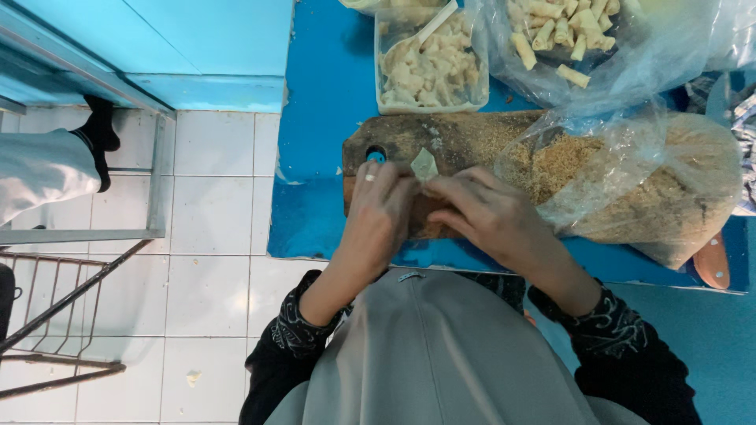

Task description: The person sits at a blue table and shapes dough pieces by hand. They fold triangular dough sheets on a wooden board, roll small dough cylinders between their fingers, and place the finished pieces into a plastic bag with other completed pieces.

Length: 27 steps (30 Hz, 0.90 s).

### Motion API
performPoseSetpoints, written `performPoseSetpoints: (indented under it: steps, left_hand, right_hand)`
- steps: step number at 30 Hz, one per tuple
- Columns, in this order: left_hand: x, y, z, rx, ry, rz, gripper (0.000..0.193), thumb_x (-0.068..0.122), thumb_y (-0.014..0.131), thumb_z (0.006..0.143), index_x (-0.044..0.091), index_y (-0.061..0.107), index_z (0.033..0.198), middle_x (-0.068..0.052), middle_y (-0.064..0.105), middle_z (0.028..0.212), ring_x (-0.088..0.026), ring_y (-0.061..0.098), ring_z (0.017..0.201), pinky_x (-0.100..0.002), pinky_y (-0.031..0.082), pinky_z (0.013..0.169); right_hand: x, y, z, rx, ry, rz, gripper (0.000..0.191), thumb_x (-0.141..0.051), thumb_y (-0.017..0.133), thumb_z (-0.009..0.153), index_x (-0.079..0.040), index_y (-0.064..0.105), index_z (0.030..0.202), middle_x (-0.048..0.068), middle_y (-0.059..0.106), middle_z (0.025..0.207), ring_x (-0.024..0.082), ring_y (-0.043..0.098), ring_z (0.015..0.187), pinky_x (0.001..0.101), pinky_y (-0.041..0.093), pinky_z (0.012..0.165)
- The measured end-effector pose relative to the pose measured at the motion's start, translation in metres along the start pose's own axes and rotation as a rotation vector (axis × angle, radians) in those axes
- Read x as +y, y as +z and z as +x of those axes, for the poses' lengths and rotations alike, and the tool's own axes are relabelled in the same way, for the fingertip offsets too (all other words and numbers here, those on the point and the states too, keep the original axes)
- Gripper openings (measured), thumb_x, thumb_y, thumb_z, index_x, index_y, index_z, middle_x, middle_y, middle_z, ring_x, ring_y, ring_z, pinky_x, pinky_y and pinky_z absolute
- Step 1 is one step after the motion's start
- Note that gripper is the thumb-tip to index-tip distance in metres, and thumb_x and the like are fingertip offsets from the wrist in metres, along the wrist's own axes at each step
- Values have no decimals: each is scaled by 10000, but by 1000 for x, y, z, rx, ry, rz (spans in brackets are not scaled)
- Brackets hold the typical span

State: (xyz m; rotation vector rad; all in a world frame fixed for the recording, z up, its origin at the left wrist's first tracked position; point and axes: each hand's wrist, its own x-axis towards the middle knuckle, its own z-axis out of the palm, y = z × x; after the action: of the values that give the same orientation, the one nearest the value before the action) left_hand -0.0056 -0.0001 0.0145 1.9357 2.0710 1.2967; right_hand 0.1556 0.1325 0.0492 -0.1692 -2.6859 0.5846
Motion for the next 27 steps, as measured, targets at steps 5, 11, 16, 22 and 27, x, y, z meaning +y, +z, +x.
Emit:
performPoseSetpoints:
  steps: [5, 11, 16, 22, 27]
  left_hand:
    - [-1, 5, 3, 104, -80, 33, 129, 34, 724, 932, 3, 650, 1034, -198, 549, 1244, -406, 495, 1171, -510, 416, 1007]
    - [1, 13, 8, 166, -161, 77, 197, 44, 731, 890, 9, 654, 1069, -206, 511, 1322, -424, 446, 1236, -517, 382, 1068]
    - [-1, 9, 2, 130, -21, 243, 176, 71, 691, 900, 39, 661, 1070, -190, 489, 1387, -387, 447, 1298, -614, 275, 1192]
    - [-3, 6, 1, 53, 19, 274, 224, 99, 678, 894, 23, 662, 1104, -184, 481, 1424, -378, 441, 1332, -652, 237, 1210]
    - [3, 3, -5, 30, -17, 169, 221, 42, 716, 835, 31, 687, 1054, -193, 500, 1373, -394, 436, 1294, -630, 266, 1184]
  right_hand:
    - [11, 5, 13, 6, 49, -22, 181, -87, 736, 934, -43, 717, 1108, 111, 691, 1032, 299, 660, 993, 428, 535, 859]
    - [27, 10, 30, 73, 153, 63, 139, -159, 819, 835, -89, 743, 926, 136, 561, 972, 332, 599, 935, 436, 491, 790]
    - [19, 7, 20, 70, 129, 102, 103, -91, 738, 916, -49, 716, 1007, 105, 599, 1048, 296, 646, 985, 413, 517, 832]
    - [7, 5, 17, 67, 3, -16, 159, -105, 717, 925, -17, 683, 1053, 116, 611, 1058, 331, 622, 1002, 447, 498, 853]
    - [5, 4, 17, -6, 51, 10, 144, -124, 737, 917, -19, 680, 998, 106, 597, 982, 311, 611, 969, 450, 477, 838]
